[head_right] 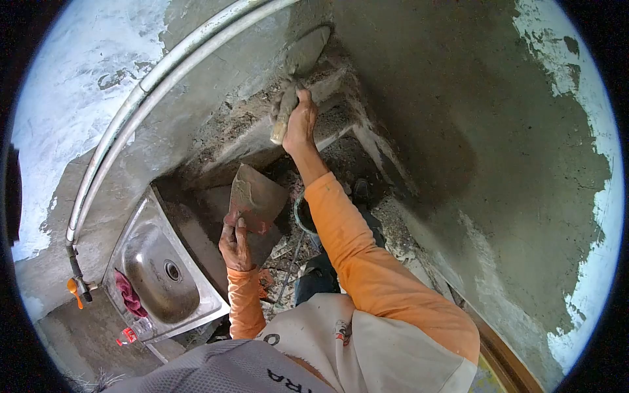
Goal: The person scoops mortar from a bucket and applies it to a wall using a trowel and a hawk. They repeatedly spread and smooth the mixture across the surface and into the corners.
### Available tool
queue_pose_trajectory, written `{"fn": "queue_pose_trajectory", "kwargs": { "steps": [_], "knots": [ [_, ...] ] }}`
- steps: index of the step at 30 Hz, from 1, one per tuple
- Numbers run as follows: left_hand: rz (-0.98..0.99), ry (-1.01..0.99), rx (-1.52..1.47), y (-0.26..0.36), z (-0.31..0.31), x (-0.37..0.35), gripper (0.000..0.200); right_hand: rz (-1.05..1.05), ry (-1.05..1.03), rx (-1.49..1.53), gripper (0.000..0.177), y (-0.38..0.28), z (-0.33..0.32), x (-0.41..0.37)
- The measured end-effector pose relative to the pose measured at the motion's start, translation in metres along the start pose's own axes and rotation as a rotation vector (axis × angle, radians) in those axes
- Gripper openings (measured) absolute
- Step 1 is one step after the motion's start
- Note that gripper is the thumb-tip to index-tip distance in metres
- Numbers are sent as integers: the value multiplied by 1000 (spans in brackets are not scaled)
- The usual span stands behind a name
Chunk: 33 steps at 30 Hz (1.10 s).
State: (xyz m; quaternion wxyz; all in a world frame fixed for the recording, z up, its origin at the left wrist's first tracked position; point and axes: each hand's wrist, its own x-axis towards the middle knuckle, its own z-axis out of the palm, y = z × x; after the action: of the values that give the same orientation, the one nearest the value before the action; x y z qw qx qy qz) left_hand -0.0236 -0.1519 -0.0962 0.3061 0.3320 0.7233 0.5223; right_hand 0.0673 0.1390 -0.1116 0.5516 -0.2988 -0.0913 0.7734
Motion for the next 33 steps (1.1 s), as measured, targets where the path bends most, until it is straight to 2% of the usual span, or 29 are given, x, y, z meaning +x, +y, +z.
{"fn": "queue_pose_trajectory", "kwargs": {
  "steps": [2, 7, 11, 14, 17, 19, 21, 22, 24, 25, 27, 28, 30, 32, 33],
  "knots": [
    [-56, -42, 122, -2, -4, 1, 37, -7, 11, -7, 27, -3, 14, 12],
    [-35, -14, 92, 8, 2, 3, 35, 69, 65, -37, 28, -1, -7, 11],
    [-14, -18, 78, 3, 3, 3, 34, 47, -73, 38, 27, -19, 3, 11],
    [-50, -37, 103, 5, 4, 6, 34, 27, 3, -11, 28, -8, 10, 29],
    [-32, -17, 72, 4, 6, 5, 34, 123, 3, 31, 28, -7, -18, 22],
    [-36, -39, 42, 2, 6, 3, 36, 82, 12, -47, 31, -11, -31, 15],
    [-37, -58, 15, -1, 8, 5, 37, -35, 91, -391, 39, -5, -52, 23],
    [-33, -51, 29, -1, 8, 7, 37, -35, 91, -388, 39, -13, -49, 13],
    [-36, -39, 38, 0, 7, 7, 36, -294, 95, -973, 56, -26, -50, -14],
    [-43, -40, 30, 1, 5, 7, 36, -291, 91, -982, 56, -26, -52, -19],
    [-54, -39, 10, 4, 7, 5, 36, -442, 223, -1151, 71, -30, -57, -24],
    [-80, -33, 7, 4, 8, 6, 34, -474, 271, -1228, 76, -23, -76, 0],
    [-108, -30, 11, -2, 9, 5, 32, -495, 285, -1248, 77, -22, -93, 39],
    [-40, -36, 129, -14, 7, 2, 31, -515, 295, -1259, 77, -22, -92, 63],
    [-39, -34, 130, -19, 6, -1, 31, -588, 314, -1312, 77, -25, -86, 69]
  ]
}}
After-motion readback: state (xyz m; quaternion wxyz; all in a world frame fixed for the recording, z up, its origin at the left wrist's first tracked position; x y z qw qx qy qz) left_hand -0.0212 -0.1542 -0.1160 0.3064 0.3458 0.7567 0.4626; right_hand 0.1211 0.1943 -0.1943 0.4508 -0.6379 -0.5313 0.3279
